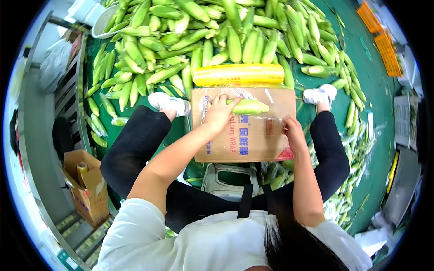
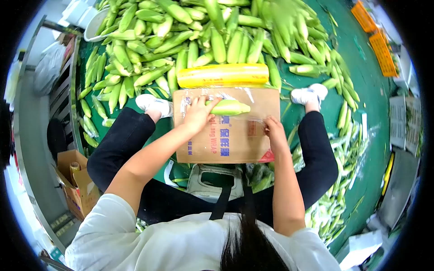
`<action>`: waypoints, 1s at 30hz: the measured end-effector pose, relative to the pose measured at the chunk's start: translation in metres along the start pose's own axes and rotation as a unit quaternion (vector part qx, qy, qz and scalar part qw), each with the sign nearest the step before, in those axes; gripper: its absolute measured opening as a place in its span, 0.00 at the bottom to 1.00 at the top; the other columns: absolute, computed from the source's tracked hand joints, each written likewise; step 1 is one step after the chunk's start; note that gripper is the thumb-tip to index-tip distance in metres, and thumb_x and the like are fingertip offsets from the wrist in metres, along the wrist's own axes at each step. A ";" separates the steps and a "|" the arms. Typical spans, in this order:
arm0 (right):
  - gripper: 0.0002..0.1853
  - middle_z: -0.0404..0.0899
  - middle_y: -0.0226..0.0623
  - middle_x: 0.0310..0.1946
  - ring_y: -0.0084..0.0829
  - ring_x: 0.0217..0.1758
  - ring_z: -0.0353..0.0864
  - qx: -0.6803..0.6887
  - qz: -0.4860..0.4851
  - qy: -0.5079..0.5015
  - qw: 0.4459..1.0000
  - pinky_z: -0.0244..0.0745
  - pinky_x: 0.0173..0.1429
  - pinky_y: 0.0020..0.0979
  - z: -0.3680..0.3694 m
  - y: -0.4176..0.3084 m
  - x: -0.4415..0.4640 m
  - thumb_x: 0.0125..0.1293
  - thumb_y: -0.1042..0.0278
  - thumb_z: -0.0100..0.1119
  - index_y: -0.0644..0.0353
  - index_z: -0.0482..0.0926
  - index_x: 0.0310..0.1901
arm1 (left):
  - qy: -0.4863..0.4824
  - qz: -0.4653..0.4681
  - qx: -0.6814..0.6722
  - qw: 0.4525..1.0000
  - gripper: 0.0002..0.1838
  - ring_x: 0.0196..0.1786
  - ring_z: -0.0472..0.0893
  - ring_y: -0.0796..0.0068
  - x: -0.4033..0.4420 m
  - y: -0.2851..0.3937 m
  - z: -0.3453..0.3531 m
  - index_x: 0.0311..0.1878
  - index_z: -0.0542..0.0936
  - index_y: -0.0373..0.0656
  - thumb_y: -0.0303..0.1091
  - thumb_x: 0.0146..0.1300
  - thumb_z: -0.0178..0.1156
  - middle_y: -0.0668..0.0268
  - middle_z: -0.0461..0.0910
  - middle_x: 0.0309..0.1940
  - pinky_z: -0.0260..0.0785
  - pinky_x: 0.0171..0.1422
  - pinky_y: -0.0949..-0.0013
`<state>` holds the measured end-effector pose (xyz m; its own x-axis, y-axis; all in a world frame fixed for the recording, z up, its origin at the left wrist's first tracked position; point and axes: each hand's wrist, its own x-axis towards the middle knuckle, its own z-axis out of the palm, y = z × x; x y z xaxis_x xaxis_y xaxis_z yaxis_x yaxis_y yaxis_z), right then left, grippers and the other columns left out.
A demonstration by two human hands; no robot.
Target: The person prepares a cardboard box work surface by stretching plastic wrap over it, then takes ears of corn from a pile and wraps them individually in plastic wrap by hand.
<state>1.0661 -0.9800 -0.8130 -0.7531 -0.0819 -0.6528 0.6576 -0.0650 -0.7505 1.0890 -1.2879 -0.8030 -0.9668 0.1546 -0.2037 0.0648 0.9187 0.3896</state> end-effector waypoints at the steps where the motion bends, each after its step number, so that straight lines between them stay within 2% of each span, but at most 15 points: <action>1: 0.09 0.81 0.29 0.40 0.27 0.44 0.78 0.085 -0.042 0.001 0.996 0.72 0.54 0.31 0.006 -0.006 -0.003 0.69 0.64 0.60 0.61 0.80 0.36 | 0.000 -0.003 0.005 1.000 0.41 0.66 0.71 0.51 0.002 0.001 0.002 0.75 0.68 0.72 0.33 0.59 0.70 0.54 0.70 0.64 0.68 0.65 0.46; 4: 0.09 0.75 0.41 0.55 0.37 0.61 0.74 -0.154 -0.304 0.009 0.940 0.67 0.67 0.36 0.073 0.002 0.025 0.68 0.70 0.63 0.65 0.75 0.34 | -0.029 -0.023 -0.028 0.999 0.40 0.69 0.68 0.49 0.004 0.012 0.005 0.74 0.68 0.72 0.30 0.60 0.68 0.53 0.66 0.68 0.63 0.69 0.44; 7: 0.14 0.72 0.46 0.64 0.47 0.63 0.72 -0.444 -0.445 0.061 0.775 0.67 0.68 0.45 0.103 0.030 0.038 0.60 0.68 0.71 0.60 0.80 0.45 | 0.114 0.091 -0.069 0.987 0.41 0.73 0.64 0.47 -0.002 -0.004 0.027 0.76 0.67 0.70 0.28 0.61 0.67 0.51 0.64 0.70 0.59 0.74 0.44; 8: 0.18 0.71 0.44 0.65 0.47 0.63 0.72 -0.444 -0.479 0.046 0.756 0.67 0.68 0.46 0.108 0.024 0.036 0.59 0.68 0.72 0.56 0.79 0.50 | 0.149 0.163 -0.191 0.956 0.34 0.75 0.62 0.45 -0.007 -0.023 0.026 0.72 0.71 0.61 0.30 0.62 0.67 0.51 0.62 0.72 0.54 0.77 0.45; 11: 0.31 0.69 0.38 0.69 0.45 0.63 0.72 -0.503 -0.531 -0.006 0.681 0.68 0.67 0.48 0.101 0.012 0.026 0.54 0.67 0.74 0.44 0.77 0.63 | 0.203 0.063 -0.183 0.960 0.23 0.73 0.65 0.50 -0.057 -0.077 0.023 0.60 0.78 0.55 0.32 0.60 0.68 0.53 0.65 0.69 0.55 0.76 0.49; 13: 0.39 0.68 0.33 0.70 0.43 0.63 0.73 -0.606 -0.515 -0.041 0.605 0.68 0.67 0.47 0.100 0.004 0.038 0.53 0.66 0.74 0.37 0.74 0.69 | 0.177 0.068 -0.117 0.975 0.18 0.70 0.68 0.52 -0.068 -0.088 0.019 0.53 0.78 0.51 0.34 0.60 0.68 0.56 0.69 0.64 0.55 0.76 0.49; 17: 0.41 0.73 0.29 0.64 0.39 0.63 0.74 -0.628 -0.458 -0.056 0.626 0.70 0.65 0.42 0.104 -0.008 0.034 0.51 0.66 0.75 0.32 0.73 0.69 | 0.169 0.070 -0.002 0.983 0.15 0.63 0.73 0.57 -0.055 -0.088 0.023 0.48 0.79 0.46 0.36 0.60 0.69 0.63 0.76 0.54 0.56 0.74 0.49; 18: 0.41 0.75 0.29 0.61 0.39 0.63 0.74 -0.630 -0.450 -0.052 0.630 0.70 0.66 0.40 0.104 -0.008 0.033 0.53 0.66 0.74 0.31 0.73 0.70 | 0.195 0.119 0.009 0.974 0.12 0.59 0.75 0.55 -0.051 -0.089 0.021 0.45 0.78 0.42 0.35 0.62 0.67 0.61 0.79 0.48 0.59 0.72 0.48; 21: 0.40 0.75 0.32 0.61 0.40 0.61 0.74 -0.648 -0.440 -0.057 0.619 0.71 0.65 0.40 0.089 -0.010 0.026 0.55 0.66 0.73 0.30 0.71 0.72 | 0.056 0.232 -0.024 0.971 0.08 0.57 0.77 0.52 -0.051 -0.112 0.011 0.41 0.77 0.40 0.32 0.64 0.64 0.56 0.79 0.45 0.63 0.70 0.48; 22: 0.40 0.75 0.33 0.61 0.40 0.61 0.74 -0.651 -0.436 -0.082 0.616 0.72 0.65 0.40 0.080 -0.010 0.021 0.56 0.66 0.72 0.30 0.71 0.72 | 0.065 0.228 -0.015 0.971 0.07 0.53 0.79 0.48 -0.053 -0.109 -0.009 0.39 0.74 0.39 0.30 0.65 0.62 0.53 0.79 0.41 0.69 0.64 0.49; 23: 0.39 0.75 0.34 0.61 0.41 0.60 0.75 -0.653 -0.431 -0.107 0.614 0.72 0.65 0.40 0.069 -0.010 0.015 0.57 0.66 0.72 0.30 0.71 0.72 | -0.014 0.218 -0.034 0.975 0.06 0.51 0.80 0.50 -0.056 -0.106 -0.030 0.41 0.73 0.40 0.30 0.66 0.60 0.53 0.78 0.38 0.72 0.58 0.51; 25: 0.39 0.75 0.36 0.61 0.41 0.60 0.75 -0.670 -0.411 -0.157 0.599 0.73 0.65 0.41 0.054 -0.002 -0.002 0.59 0.65 0.71 0.30 0.70 0.72 | -0.166 0.222 -0.073 0.958 0.05 0.49 0.80 0.52 -0.061 -0.089 -0.054 0.42 0.73 0.41 0.30 0.68 0.57 0.54 0.77 0.38 0.73 0.54 0.53; 27: 0.38 0.75 0.37 0.60 0.42 0.60 0.75 -0.697 -0.389 -0.199 0.568 0.74 0.64 0.41 0.046 0.007 -0.023 0.60 0.65 0.70 0.30 0.70 0.72 | -0.235 0.257 -0.078 0.934 0.05 0.49 0.80 0.54 -0.061 -0.067 -0.047 0.44 0.72 0.43 0.31 0.68 0.55 0.57 0.78 0.40 0.73 0.53 0.55; 28: 0.36 0.73 0.38 0.64 0.43 0.65 0.73 -0.720 -0.332 -0.221 0.568 0.68 0.72 0.44 0.047 0.009 -0.032 0.63 0.59 0.69 0.31 0.69 0.73 | -0.206 0.293 -0.097 0.929 0.05 0.51 0.80 0.56 -0.053 -0.057 -0.036 0.44 0.72 0.45 0.32 0.69 0.56 0.59 0.78 0.42 0.73 0.54 0.58; 30: 0.35 0.69 0.40 0.69 0.44 0.70 0.69 -0.683 -0.372 -0.196 0.597 0.61 0.76 0.47 0.049 0.012 -0.041 0.65 0.53 0.66 0.33 0.68 0.74 | -0.172 0.339 -0.068 0.922 0.06 0.54 0.79 0.56 -0.024 -0.034 -0.007 0.42 0.73 0.44 0.32 0.67 0.58 0.58 0.77 0.44 0.70 0.59 0.56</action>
<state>1.1058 -1.0266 -0.7903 -0.5887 -0.7798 -0.2129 -0.6868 0.6214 -0.3771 1.1078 -1.3255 -0.8050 -0.5785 0.8044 -0.1352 0.5717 0.5180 0.6363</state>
